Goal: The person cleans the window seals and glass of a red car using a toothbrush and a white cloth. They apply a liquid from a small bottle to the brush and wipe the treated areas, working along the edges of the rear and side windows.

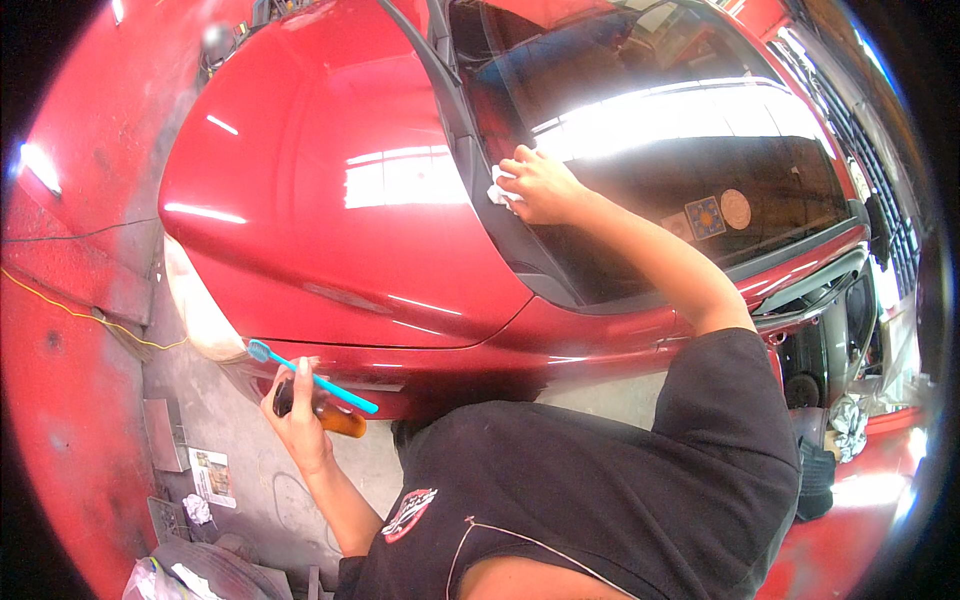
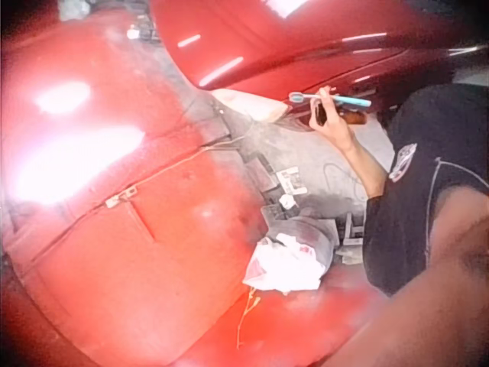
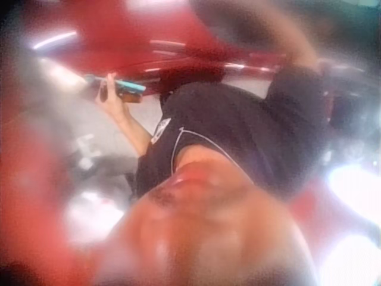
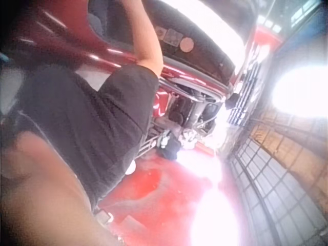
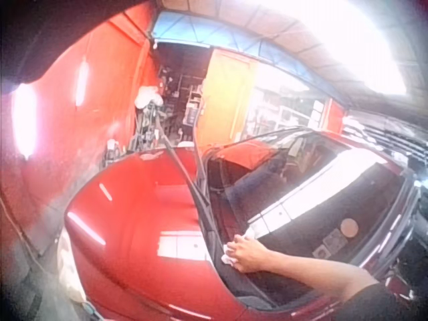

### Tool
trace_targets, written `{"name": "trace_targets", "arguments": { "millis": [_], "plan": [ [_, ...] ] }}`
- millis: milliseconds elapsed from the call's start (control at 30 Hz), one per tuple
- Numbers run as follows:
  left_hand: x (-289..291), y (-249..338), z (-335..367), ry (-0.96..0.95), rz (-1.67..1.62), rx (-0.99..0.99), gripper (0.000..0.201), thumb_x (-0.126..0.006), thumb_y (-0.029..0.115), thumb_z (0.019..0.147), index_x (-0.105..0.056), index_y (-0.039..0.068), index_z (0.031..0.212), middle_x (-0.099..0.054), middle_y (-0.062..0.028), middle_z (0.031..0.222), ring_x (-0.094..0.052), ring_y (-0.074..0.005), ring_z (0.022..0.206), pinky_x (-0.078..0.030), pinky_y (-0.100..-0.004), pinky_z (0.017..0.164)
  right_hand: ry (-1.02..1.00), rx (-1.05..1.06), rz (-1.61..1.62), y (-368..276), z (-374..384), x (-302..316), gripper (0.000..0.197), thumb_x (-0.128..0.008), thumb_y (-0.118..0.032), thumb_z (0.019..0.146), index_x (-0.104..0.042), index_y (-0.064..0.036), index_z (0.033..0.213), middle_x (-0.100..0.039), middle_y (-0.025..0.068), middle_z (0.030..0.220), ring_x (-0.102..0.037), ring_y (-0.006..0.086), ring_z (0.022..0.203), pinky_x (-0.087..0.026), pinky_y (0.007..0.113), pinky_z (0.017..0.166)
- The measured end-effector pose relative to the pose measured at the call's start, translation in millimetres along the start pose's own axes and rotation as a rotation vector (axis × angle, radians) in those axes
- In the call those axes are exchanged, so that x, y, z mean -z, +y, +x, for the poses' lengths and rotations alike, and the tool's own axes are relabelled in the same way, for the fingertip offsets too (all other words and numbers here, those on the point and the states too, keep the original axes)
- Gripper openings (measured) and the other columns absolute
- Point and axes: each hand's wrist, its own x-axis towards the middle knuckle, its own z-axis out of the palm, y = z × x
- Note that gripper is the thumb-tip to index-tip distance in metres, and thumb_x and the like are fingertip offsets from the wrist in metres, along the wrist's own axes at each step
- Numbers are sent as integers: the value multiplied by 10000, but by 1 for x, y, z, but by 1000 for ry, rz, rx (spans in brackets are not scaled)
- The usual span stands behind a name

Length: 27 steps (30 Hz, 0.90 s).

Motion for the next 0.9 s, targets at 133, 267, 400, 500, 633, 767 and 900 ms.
{"name": "trace_targets", "arguments": {
  "millis": [133, 267, 400, 500, 633, 767, 900],
  "plan": [
    [5, -3, -1, 12, 16, 24, 223, -653, 237, 894, -666, 19, 848, -505, 50, 649, -446, -43, 571, -334, -207, 506, 50, 28, 22, -8, -9, 5, 250, -684, -230, 670, -655, -81, 868, -570, 53, 958, -524, 251, 949, -468, 387, 772],
    [7, -8, 2, -28, 60, 11, 257, -635, 272, 905, -674, 19, 888, -596, -20, 705, -546, -81, 605, -404, -214, 521, 35, -10, 29, -9, -14, 7, 245, -702, -235, 652, -668, -100, 854, -565, 57, 959, -522, 256, 963, -465, 398, 775],
    [5, -11, 8, -9, 42, -24, 254, -632, 268, 908, -672, 17, 896, -604, -27, 727, -550, -83, 616, -410, -220, 528, 29, -92, 56, -8, -14, 4, 229, -713, -241, 646, -682, -129, 842, -557, 60, 973, -515, 261, 981, -464, 413, 785],
    [-3, 1, 10, 25, 10, -26, 249, -650, 239, 898, -681, -6, 877, -540, 29, 727, -466, -64, 657, -345, -228, 583, 20, -169, 53, -3, -10, 0, 226, -716, -249, 647, -688, -145, 846, -551, 59, 978, -509, 266, 989, -462, 422, 801],
    [-4, 5, 21, 49, -4, -32, 260, -641, 237, 903, -680, -20, 891, -576, 7, 776, -482, -85, 689, -365, -232, 637, 8, -229, 34, 10, 12, -12, 224, -718, -266, 653, -698, -152, 845, -550, 61, 978, -508, 274, 1004, -455, 436, 829],
    [4, 0, 28, 67, 15, -68, 263, -639, 239, 904, -675, -21, 901, -595, -12, 797, -503, -93, 702, -382, -229, 643, -11, -332, 4, 18, 33, -14, 228, -718, -276, 662, -733, -171, 863, -557, 62, 975, -515, 271, 1004, -457, 435, 826],
    [1, 7, 22, 106, -8, -58, 264, -637, 251, 905, -673, -10, 898, -600, -20, 776, -530, -101, 697, -399, -232, 630, 20, -407, -18, 32, 48, -25, 227, -723, -286, 661, -746, -169, 854, -576, 61, 945, -540, 268, 985, -467, 425, 809]
  ]
}}
